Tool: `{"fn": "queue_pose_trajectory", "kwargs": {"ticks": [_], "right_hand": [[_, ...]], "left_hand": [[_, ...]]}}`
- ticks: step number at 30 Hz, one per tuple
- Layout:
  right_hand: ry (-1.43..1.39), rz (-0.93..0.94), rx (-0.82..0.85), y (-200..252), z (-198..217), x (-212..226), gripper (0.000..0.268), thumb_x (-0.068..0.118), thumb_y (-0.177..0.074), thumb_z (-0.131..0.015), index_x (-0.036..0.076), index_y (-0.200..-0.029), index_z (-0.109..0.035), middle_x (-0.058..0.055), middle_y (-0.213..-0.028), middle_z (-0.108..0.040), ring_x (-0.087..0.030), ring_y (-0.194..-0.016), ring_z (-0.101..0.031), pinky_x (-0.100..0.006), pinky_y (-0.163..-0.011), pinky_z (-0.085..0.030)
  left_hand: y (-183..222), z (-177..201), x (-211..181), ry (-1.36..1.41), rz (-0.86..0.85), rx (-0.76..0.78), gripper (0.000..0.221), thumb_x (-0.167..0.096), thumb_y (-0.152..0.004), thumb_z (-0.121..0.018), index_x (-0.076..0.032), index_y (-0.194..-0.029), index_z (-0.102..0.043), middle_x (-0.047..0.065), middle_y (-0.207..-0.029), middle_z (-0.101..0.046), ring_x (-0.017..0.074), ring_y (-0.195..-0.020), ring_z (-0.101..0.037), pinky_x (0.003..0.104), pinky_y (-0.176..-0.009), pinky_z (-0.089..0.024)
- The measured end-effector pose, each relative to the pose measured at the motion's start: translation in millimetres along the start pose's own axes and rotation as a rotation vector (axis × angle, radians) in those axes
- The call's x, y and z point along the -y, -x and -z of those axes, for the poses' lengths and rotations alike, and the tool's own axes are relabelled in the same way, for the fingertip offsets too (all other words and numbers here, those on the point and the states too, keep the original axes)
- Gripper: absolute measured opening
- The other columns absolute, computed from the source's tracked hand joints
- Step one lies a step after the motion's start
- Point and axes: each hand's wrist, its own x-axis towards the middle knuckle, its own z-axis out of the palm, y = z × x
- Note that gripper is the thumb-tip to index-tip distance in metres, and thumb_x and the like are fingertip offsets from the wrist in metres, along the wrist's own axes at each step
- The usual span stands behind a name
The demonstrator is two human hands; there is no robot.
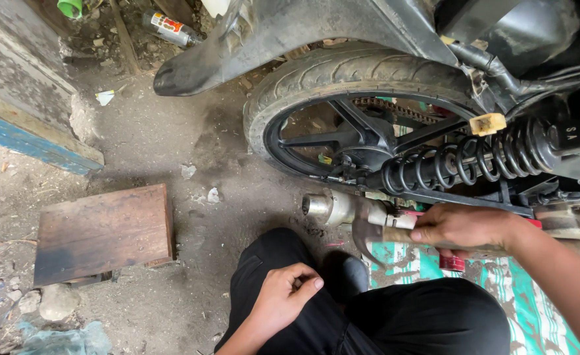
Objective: Replacing the rear shock absorber on a motorcycle using a hammer and manual alignment
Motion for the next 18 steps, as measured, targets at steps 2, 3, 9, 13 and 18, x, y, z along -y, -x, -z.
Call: {"fn": "queue_pose_trajectory", "kwargs": {"ticks": [2,3,9,13,18], "right_hand": [[0.021,0.015,-0.034,-10,1,-1,0.039,0.047,-0.113,-0.062,0.012,-0.102,-0.074,-0.007,-0.072,-0.076,-0.015,-0.05,-0.059,-0.032,-0.062,-0.052],[0.042,0.039,-0.078,-16,3,0,0.039,0.047,-0.114,-0.062,0.012,-0.1,-0.073,-0.006,-0.071,-0.076,-0.016,-0.048,-0.058,-0.032,-0.059,-0.051],[0.106,-0.023,-0.042,-1,5,7,0.043,0.058,-0.109,-0.059,0.019,-0.113,-0.078,-0.003,-0.078,-0.081,-0.013,-0.057,-0.062,-0.03,-0.072,-0.055],[0.069,0.033,-0.057,-8,3,1,0.039,0.049,-0.112,-0.062,0.014,-0.102,-0.075,-0.005,-0.072,-0.08,-0.015,-0.052,-0.065,-0.032,-0.066,-0.055],[0.029,0.013,-0.064,-5,5,11,0.039,0.048,-0.113,-0.061,0.013,-0.112,-0.078,-0.009,-0.075,-0.077,-0.017,-0.052,-0.06,-0.033,-0.061,-0.052]], "left_hand": [[2,-1,0,0.001,-0.008,0.003,0.016,-0.034,-0.098,-0.078,-0.02,-0.099,-0.087,-0.008,-0.09,-0.089,0.0075,-0.074,-0.077,0.026,-0.073,-0.06],[1,1,1,-0.008,-0.025,-0.002,0.016,-0.034,-0.098,-0.079,-0.02,-0.099,-0.087,-0.008,-0.09,-0.089,0.0076,-0.074,-0.077,0.026,-0.074,-0.06],[6,4,5,-0.02,0.035,0.024,0.016,-0.036,-0.097,-0.078,-0.022,-0.099,-0.087,-0.009,-0.09,-0.088,0.0071,-0.073,-0.076,0.026,-0.074,-0.059],[7,6,4,-0.022,0.017,0.013,0.015,-0.035,-0.097,-0.08,-0.022,-0.099,-0.087,-0.009,-0.087,-0.088,0.0065,-0.071,-0.075,0.026,-0.071,-0.059],[9,7,4,-0.037,0.085,0.037,0.016,-0.038,-0.097,-0.08,-0.024,-0.099,-0.088,-0.01,-0.088,-0.087,0.0058,-0.072,-0.072,0.025,-0.073,-0.057]]}}
